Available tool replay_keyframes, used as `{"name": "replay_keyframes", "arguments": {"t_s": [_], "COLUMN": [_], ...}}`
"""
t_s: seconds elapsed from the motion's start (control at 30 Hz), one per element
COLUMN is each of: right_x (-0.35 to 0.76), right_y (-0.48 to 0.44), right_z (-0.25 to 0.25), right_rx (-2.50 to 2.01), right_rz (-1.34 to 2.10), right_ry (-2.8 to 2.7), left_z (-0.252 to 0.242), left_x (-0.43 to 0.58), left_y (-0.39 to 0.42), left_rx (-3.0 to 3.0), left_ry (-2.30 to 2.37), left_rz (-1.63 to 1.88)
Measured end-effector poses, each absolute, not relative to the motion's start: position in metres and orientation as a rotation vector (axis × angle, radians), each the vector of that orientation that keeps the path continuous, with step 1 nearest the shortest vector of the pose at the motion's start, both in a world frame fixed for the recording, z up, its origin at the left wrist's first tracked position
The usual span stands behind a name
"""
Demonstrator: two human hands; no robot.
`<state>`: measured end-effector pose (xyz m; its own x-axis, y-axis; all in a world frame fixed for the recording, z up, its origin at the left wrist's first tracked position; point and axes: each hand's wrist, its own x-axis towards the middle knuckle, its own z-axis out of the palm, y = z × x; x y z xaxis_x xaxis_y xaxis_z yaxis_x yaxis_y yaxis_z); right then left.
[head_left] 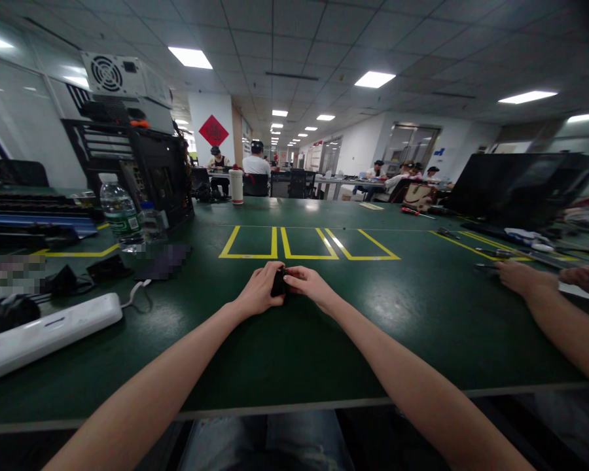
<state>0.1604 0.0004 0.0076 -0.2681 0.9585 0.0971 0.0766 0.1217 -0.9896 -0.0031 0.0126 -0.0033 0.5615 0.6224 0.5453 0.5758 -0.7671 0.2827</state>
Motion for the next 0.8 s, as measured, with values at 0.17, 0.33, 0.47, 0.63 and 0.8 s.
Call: {"name": "replay_keyframes", "arguments": {"t_s": [0.17,0.33,0.47,0.63,0.8], "right_x": [0.1612,0.1598,0.1587,0.1584,0.1577], "right_y": [-0.0046,-0.0046,-0.0012,-0.0002,-0.0034], "right_z": [0.01,0.0097,0.0081,0.0062,0.0059], "right_rx": [-0.985,-0.963,-1.021,-1.03,-0.954], "right_rz": [1.262,1.214,1.219,1.254,1.247], "right_ry": [-1.579,-1.589,-1.55,-1.547,-1.551], "left_z": [-0.0036,-0.0037,-0.0038,-0.0059,-0.0076], "left_x": [-0.0025,-0.0028,-0.0032,-0.0031,-0.0027], "left_y": [0.0126,0.0127,0.0132,0.0154,0.0173], "left_rx": [2.71,2.714,2.716,2.709,2.707], "left_ry": [1.037,1.042,1.037,1.045,1.027], "left_rz": [1.005,0.999,0.989,1.004,1.009]}}
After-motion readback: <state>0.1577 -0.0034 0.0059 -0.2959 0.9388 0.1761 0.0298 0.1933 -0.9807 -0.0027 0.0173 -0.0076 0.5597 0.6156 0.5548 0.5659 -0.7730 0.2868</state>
